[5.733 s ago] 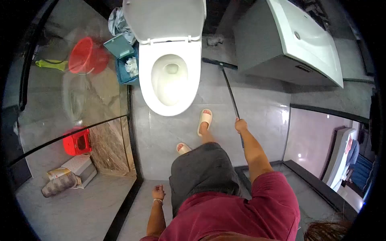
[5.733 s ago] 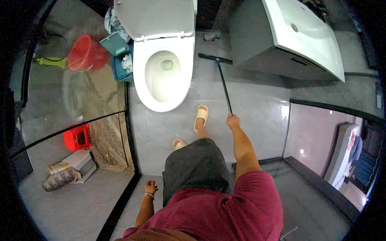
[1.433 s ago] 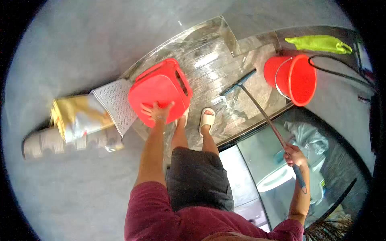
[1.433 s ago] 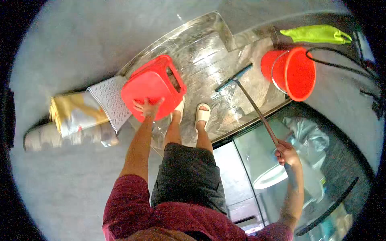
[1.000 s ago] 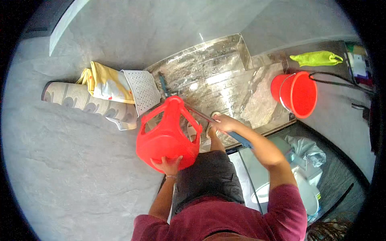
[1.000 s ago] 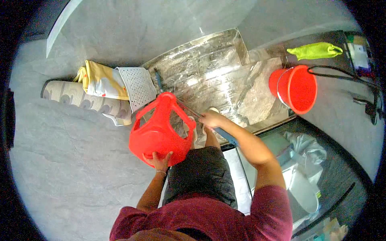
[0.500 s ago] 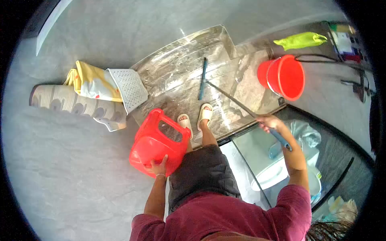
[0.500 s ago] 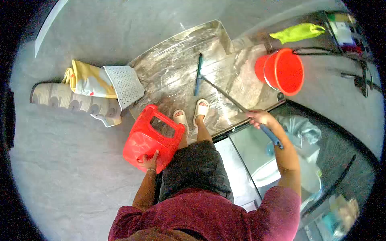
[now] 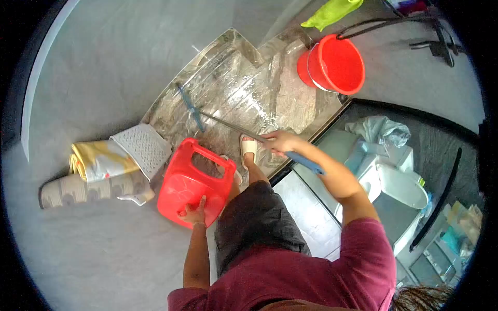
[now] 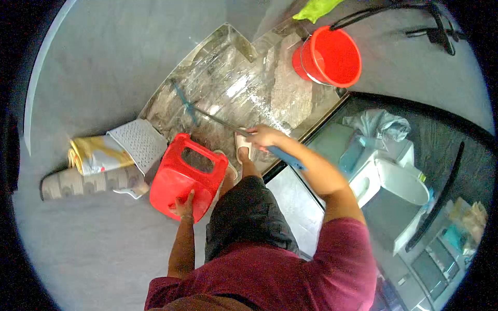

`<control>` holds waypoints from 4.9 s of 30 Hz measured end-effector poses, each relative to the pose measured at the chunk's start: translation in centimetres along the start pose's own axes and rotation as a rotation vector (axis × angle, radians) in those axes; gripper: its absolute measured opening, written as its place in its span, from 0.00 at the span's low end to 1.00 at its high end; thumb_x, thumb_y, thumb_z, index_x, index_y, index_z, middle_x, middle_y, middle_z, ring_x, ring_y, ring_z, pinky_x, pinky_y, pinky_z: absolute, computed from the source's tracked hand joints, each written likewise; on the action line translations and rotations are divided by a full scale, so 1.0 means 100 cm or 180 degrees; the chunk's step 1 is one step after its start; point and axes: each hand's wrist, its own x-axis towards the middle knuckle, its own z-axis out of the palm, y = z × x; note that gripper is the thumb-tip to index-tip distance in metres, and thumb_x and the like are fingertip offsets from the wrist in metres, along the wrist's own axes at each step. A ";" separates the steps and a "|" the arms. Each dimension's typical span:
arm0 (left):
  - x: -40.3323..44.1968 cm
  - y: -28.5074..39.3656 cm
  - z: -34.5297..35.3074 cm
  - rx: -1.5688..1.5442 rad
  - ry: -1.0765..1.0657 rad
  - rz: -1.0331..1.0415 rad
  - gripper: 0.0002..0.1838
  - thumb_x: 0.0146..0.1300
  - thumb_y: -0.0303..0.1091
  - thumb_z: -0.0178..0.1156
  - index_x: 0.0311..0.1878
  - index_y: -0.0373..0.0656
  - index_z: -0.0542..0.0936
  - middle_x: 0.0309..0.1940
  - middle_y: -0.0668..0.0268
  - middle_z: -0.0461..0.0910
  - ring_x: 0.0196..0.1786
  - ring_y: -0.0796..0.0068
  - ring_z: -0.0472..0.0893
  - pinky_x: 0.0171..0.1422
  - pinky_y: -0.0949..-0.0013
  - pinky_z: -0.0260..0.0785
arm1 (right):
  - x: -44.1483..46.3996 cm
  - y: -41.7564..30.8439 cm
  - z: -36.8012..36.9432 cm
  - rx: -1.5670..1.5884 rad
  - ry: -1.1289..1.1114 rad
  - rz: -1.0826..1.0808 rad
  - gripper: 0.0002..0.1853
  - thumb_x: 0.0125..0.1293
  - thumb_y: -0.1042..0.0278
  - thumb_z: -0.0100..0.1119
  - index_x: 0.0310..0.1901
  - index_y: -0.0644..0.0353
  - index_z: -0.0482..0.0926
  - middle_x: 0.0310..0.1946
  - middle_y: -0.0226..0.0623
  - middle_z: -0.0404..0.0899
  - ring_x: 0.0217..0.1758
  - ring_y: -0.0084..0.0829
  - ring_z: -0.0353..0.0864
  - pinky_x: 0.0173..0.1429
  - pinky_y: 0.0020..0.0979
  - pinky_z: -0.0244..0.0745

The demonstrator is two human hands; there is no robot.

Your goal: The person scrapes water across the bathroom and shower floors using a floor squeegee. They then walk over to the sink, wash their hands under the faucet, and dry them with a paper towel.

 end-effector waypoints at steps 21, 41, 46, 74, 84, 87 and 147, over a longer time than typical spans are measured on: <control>0.239 0.233 0.121 0.1961 -0.0179 0.1146 0.52 0.30 0.73 0.51 0.57 0.48 0.59 0.60 0.48 0.44 0.62 0.47 0.30 0.61 0.46 0.30 | -0.134 0.123 -0.039 0.1926 0.1768 0.1196 0.24 0.56 0.65 0.48 0.55 0.59 0.59 0.15 0.25 0.63 0.14 0.17 0.61 0.18 0.20 0.61; 0.173 0.173 0.103 0.2422 -0.1215 0.4009 0.21 0.47 0.44 0.56 0.39 0.37 0.71 0.39 0.57 0.70 0.48 0.60 0.66 0.53 0.61 0.57 | -0.045 0.187 0.390 0.4622 0.1941 0.0972 0.24 0.60 0.61 0.43 0.58 0.51 0.51 0.17 0.27 0.61 0.15 0.18 0.58 0.17 0.20 0.56; 0.230 0.095 0.234 0.3267 -0.2722 0.2600 0.26 0.46 0.43 0.57 0.46 0.37 0.67 0.37 0.59 0.72 0.45 0.61 0.70 0.50 0.62 0.60 | 0.047 0.251 0.425 0.2468 0.2463 0.1429 0.18 0.60 0.51 0.38 0.40 0.59 0.66 0.21 0.46 0.70 0.24 0.46 0.71 0.26 0.38 0.64; 0.486 -0.082 0.365 0.4064 -0.0846 0.3135 0.22 0.56 0.45 0.46 0.47 0.38 0.67 0.40 0.60 0.69 0.41 0.66 0.69 0.43 0.66 0.62 | 0.028 0.330 0.496 0.1765 0.2725 0.2260 0.18 0.59 0.55 0.40 0.25 0.64 0.67 0.13 0.48 0.65 0.14 0.37 0.66 0.19 0.35 0.58; 0.246 0.051 0.167 0.2223 -0.1634 0.2709 0.18 0.48 0.33 0.54 0.42 0.33 0.67 0.36 0.49 0.73 0.40 0.55 0.73 0.43 0.62 0.65 | 0.110 0.373 0.126 0.1483 0.3513 0.2133 0.36 0.56 0.38 0.30 0.30 0.72 0.73 0.29 0.61 0.71 0.39 0.54 0.71 0.43 0.42 0.65; 0.193 0.101 0.111 0.2378 -0.1842 0.3042 0.17 0.48 0.32 0.54 0.40 0.33 0.67 0.35 0.49 0.73 0.39 0.56 0.74 0.42 0.62 0.65 | 0.082 0.372 0.052 0.0793 0.3485 0.2196 0.32 0.59 0.44 0.29 0.32 0.71 0.73 0.33 0.57 0.72 0.40 0.51 0.71 0.46 0.40 0.65; -0.176 0.653 0.121 0.4468 -0.3875 0.5190 0.04 0.51 0.25 0.46 0.32 0.39 0.65 0.25 0.63 0.70 0.27 0.73 0.72 0.34 0.72 0.66 | 0.179 -0.057 -0.087 0.7035 0.2960 0.0204 0.19 0.48 0.69 0.55 0.40 0.70 0.65 0.37 0.52 0.69 0.44 0.37 0.69 0.43 0.35 0.66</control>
